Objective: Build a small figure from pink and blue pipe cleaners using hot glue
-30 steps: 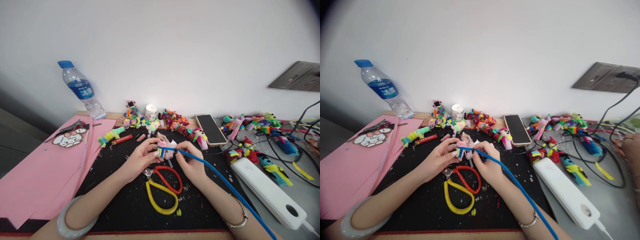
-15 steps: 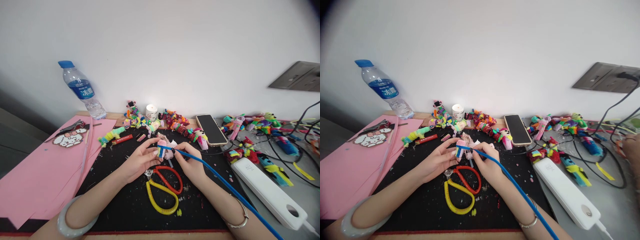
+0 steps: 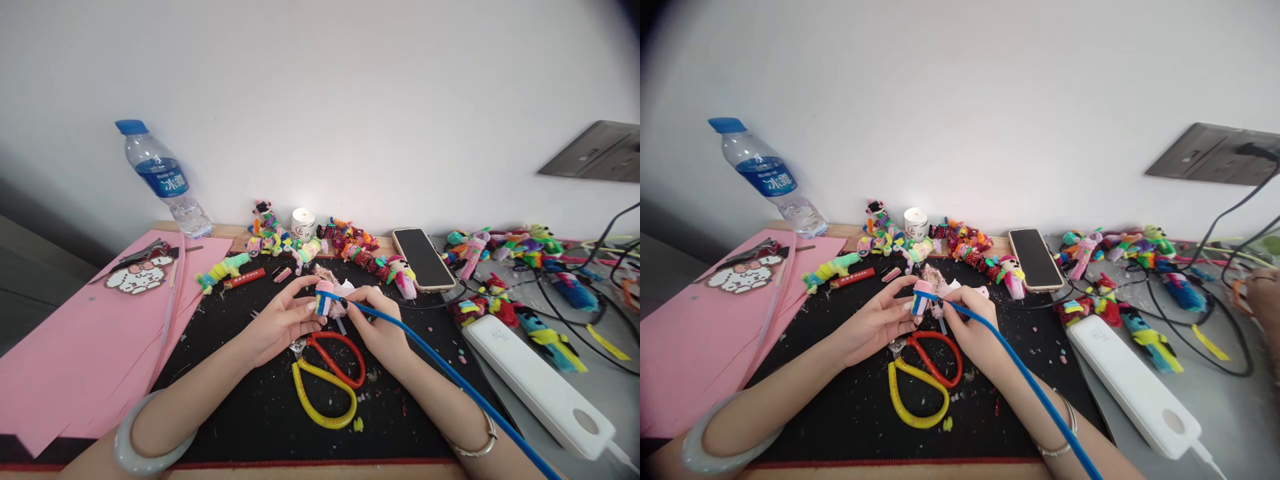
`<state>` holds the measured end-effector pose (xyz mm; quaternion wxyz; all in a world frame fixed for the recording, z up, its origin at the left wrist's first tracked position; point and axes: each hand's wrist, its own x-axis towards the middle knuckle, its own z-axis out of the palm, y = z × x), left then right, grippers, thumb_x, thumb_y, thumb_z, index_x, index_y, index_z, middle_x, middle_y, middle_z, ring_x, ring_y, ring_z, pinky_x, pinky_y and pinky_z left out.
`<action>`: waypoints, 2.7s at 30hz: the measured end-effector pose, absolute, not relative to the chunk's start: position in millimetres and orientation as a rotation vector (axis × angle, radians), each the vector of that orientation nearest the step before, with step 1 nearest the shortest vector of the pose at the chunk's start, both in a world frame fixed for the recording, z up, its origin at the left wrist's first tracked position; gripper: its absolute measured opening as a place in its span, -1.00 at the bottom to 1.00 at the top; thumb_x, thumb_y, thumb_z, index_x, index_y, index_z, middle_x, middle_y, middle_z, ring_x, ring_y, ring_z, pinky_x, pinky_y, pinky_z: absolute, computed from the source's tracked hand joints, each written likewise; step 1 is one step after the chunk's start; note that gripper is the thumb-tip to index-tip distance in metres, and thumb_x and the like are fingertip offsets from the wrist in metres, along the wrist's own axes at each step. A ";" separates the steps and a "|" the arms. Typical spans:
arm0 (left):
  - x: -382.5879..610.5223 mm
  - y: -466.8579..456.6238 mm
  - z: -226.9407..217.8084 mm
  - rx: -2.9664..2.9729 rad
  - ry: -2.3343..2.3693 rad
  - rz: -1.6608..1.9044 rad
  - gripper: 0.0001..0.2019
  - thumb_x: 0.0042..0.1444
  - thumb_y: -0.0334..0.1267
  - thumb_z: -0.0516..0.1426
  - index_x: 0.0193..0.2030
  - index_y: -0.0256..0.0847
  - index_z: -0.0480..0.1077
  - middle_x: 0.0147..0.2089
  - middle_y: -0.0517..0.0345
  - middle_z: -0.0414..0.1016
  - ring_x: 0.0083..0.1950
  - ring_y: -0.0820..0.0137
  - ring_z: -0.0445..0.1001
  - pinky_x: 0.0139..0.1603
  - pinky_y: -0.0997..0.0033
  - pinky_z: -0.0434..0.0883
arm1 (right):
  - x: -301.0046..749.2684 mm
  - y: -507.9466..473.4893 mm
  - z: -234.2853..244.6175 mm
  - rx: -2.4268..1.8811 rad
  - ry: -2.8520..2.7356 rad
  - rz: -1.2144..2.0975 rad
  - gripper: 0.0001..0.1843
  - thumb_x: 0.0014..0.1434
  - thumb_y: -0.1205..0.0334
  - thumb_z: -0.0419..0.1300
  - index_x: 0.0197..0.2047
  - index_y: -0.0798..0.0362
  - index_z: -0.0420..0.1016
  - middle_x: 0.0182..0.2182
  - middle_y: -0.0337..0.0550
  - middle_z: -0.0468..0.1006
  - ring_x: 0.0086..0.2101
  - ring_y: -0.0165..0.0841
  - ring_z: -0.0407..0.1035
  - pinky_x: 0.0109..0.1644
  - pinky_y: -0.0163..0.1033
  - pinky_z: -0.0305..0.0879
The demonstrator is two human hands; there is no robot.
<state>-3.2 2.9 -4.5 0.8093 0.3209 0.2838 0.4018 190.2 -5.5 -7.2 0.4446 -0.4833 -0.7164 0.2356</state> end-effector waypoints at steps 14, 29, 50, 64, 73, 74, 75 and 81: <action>-0.6 1.6 -2.0 0.766 0.653 0.876 -0.61 0.06 -0.46 0.18 0.01 -0.06 0.29 -0.18 0.19 0.40 -0.16 0.47 0.44 -0.08 0.43 0.38 | 189.6 -6.5 -5.0 -1.185 -1.808 0.527 -0.90 0.13 0.36 0.14 -0.42 0.08 0.42 -0.50 -0.22 0.50 -0.48 -0.42 0.35 -0.38 -0.32 0.25; 1.7 0.6 -7.0 0.930 0.720 0.888 -0.65 0.09 -0.38 0.18 0.01 -0.07 0.26 -0.28 0.22 0.39 -0.36 0.54 0.39 -0.25 0.48 0.34 | 187.6 -7.1 -3.3 -1.140 -1.851 0.546 -0.89 0.15 0.34 0.15 -0.42 0.06 0.43 -0.51 -0.23 0.50 -0.52 -0.44 0.33 -0.42 -0.34 0.23; 2.4 0.0 -6.8 0.963 0.749 0.882 -0.61 0.04 -0.34 0.22 0.00 -0.12 0.24 -0.23 0.13 0.52 -0.35 0.43 0.56 -0.22 0.38 0.48 | 187.6 -6.7 -2.6 -1.179 -1.863 0.533 -0.87 0.15 0.33 0.13 -0.43 0.05 0.42 -0.52 -0.23 0.49 -0.50 -0.41 0.35 -0.38 -0.31 0.25; 2.0 -1.4 -1.0 0.945 0.777 0.874 -0.69 0.06 -0.28 0.20 -0.05 -0.13 0.26 -0.19 0.14 0.52 -0.32 0.40 0.58 -0.17 0.33 0.50 | 187.9 -5.4 -4.4 -1.183 -1.870 0.523 -0.87 0.15 0.32 0.12 -0.43 0.05 0.43 -0.51 -0.20 0.51 -0.50 -0.40 0.37 -0.40 -0.32 0.26; 2.6 -0.7 -2.8 0.936 0.798 0.891 -0.67 0.03 -0.26 0.22 -0.06 -0.13 0.27 -0.23 0.17 0.50 -0.37 0.43 0.57 -0.24 0.34 0.52 | 187.4 -6.3 -4.8 -1.172 -1.867 0.529 -0.87 0.15 0.33 0.12 -0.42 0.04 0.43 -0.50 -0.20 0.52 -0.49 -0.39 0.38 -0.39 -0.30 0.28; 2.5 -0.5 -3.7 0.943 0.794 0.894 -0.67 0.04 -0.26 0.22 -0.06 -0.13 0.27 -0.24 0.18 0.50 -0.38 0.43 0.57 -0.24 0.34 0.52 | 187.4 -6.3 -4.9 -1.173 -1.866 0.531 -0.87 0.15 0.33 0.12 -0.42 0.05 0.43 -0.50 -0.21 0.52 -0.49 -0.39 0.38 -0.38 -0.30 0.28; 2.4 -0.4 -4.5 0.953 0.793 0.898 -0.67 0.04 -0.26 0.22 -0.06 -0.13 0.26 -0.25 0.19 0.50 -0.38 0.43 0.57 -0.25 0.35 0.52 | 187.4 -6.3 -5.1 -1.175 -1.866 0.533 -0.87 0.15 0.33 0.12 -0.42 0.05 0.43 -0.50 -0.21 0.52 -0.49 -0.39 0.38 -0.38 -0.30 0.29; 2.8 -0.4 -4.9 1.016 0.839 0.911 -0.70 0.06 -0.24 0.20 -0.07 -0.14 0.26 -0.23 0.16 0.51 -0.38 0.42 0.58 -0.26 0.36 0.53 | 187.3 -6.7 -6.3 -1.169 -1.873 0.527 -0.88 0.15 0.33 0.13 -0.41 0.04 0.43 -0.50 -0.22 0.51 -0.48 -0.40 0.38 -0.38 -0.30 0.28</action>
